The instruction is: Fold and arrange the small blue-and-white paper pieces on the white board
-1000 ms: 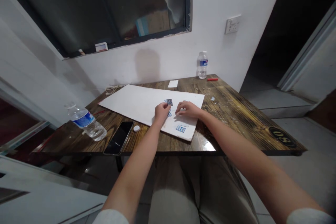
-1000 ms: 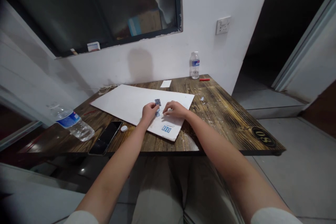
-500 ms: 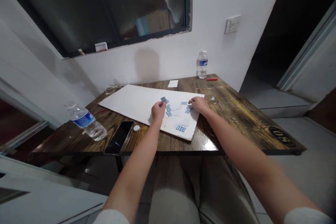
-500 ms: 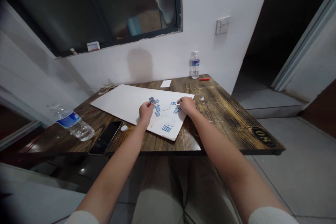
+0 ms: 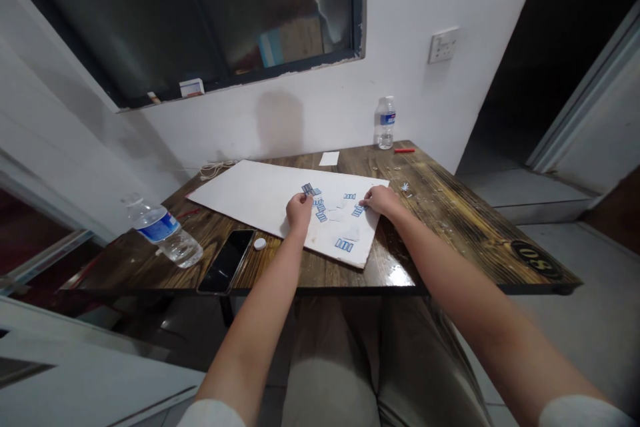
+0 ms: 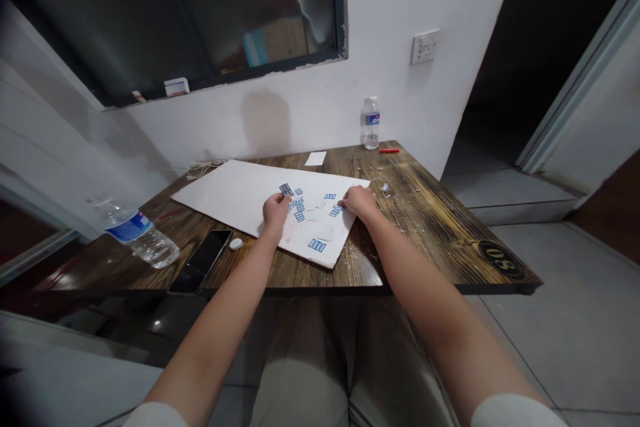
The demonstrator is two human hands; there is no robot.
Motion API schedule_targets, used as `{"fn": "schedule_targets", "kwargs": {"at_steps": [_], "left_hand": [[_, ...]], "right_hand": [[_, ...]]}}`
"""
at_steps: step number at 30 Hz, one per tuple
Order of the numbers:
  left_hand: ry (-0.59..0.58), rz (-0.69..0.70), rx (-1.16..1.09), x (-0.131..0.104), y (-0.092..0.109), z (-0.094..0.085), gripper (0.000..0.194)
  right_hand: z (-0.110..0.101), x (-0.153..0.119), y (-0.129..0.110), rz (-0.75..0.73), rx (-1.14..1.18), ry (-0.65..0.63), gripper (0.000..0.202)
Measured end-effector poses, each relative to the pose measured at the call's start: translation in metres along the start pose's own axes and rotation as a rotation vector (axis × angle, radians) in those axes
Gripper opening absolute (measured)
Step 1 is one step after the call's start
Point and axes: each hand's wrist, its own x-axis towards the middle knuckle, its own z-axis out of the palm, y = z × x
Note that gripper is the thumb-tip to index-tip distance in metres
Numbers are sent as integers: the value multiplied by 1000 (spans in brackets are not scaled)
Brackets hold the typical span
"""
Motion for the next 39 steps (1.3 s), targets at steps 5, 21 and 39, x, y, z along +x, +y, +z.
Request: {"fn": "schedule_targets", "kwargs": {"at_steps": [5,21,39], "left_hand": [[32,-27,-21,1,0,0,15],[83,-63,-74,3,-2,-1,17],[43,-85,-107,3,0,1,17]], "right_hand": [[1,3,0,-3,85,41,15],[4,8,-5,-363,557,352,8],[7,3,-11,-439,707,223,14]]}}
